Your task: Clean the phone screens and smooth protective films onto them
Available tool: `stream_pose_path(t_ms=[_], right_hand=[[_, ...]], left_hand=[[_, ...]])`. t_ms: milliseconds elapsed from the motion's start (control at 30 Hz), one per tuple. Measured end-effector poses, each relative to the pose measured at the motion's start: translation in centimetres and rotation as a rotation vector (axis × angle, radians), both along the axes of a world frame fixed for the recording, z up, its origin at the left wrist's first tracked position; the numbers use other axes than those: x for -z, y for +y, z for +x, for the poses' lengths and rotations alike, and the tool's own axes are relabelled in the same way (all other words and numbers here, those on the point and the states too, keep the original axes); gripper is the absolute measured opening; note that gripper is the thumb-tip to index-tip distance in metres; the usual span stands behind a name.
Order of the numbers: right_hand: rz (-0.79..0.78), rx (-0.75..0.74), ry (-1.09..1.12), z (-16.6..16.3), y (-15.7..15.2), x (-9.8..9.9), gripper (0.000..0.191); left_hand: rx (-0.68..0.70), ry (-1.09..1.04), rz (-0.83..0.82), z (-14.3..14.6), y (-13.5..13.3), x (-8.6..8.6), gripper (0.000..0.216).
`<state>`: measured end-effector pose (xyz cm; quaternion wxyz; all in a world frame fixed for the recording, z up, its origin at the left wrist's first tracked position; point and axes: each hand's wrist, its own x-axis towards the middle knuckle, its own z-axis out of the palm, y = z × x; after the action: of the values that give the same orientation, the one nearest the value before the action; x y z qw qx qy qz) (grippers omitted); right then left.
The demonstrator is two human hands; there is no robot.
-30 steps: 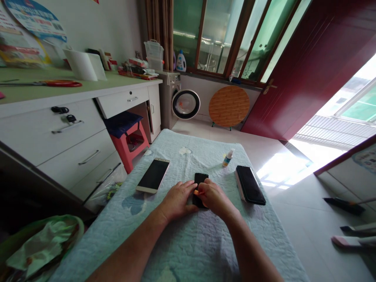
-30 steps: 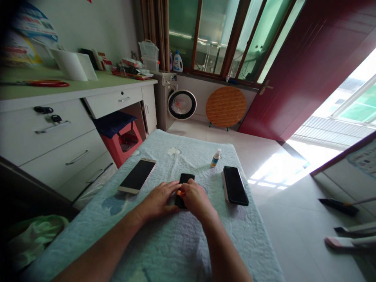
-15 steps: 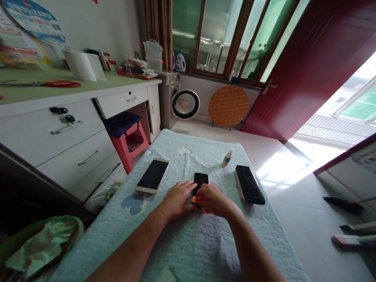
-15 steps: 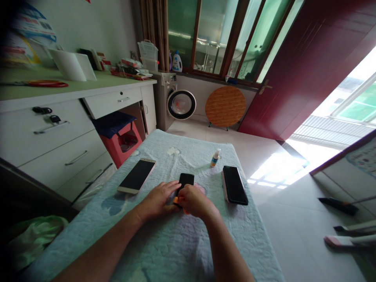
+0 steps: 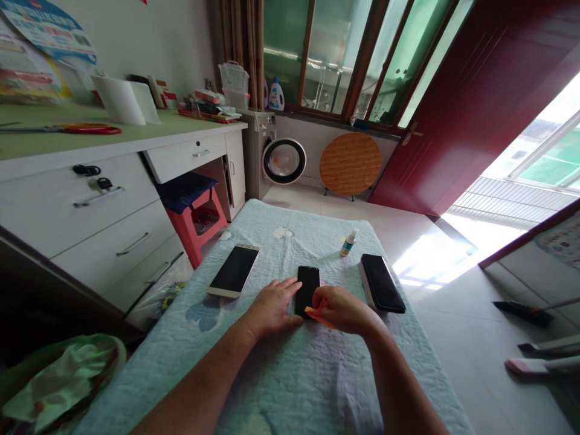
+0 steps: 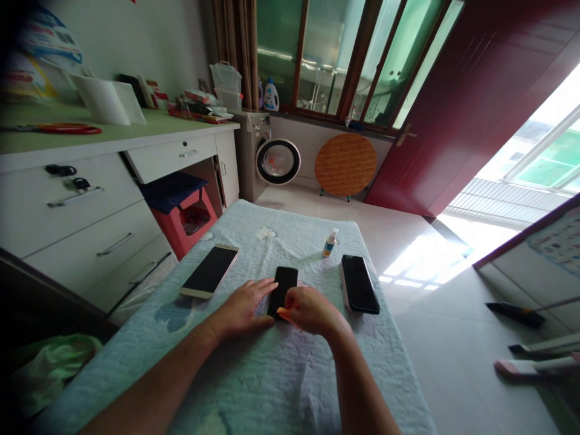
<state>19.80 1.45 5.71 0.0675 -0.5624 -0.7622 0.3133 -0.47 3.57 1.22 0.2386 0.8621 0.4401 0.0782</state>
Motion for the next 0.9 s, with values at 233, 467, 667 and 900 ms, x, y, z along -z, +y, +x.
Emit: stream_pose_path(t_ms=[233, 467, 667, 900], right_hand=[[0.057, 0.068, 0.088, -0.7, -1.3, 0.5, 0.013], [0.141, 0.089, 0.119, -0.9, -1.7, 1.1, 0.01], [0.119, 0.044, 0.2, -0.6, -1.6, 1.6, 0.015], [0.198, -0.024, 0.101, -0.8, -1.6, 2.4, 0.006]], left_hand=[[0.002, -0.005, 0.022, 0.1, 0.0, 0.2, 0.074], [0.018, -0.01, 0.022, 0.0, 0.0, 0.3, 0.077], [0.013, -0.025, 0.023, 0.0, 0.1, 0.4, 0.073], [0.005, -0.022, 0.014, 0.0, 0.2, 0.6, 0.074]])
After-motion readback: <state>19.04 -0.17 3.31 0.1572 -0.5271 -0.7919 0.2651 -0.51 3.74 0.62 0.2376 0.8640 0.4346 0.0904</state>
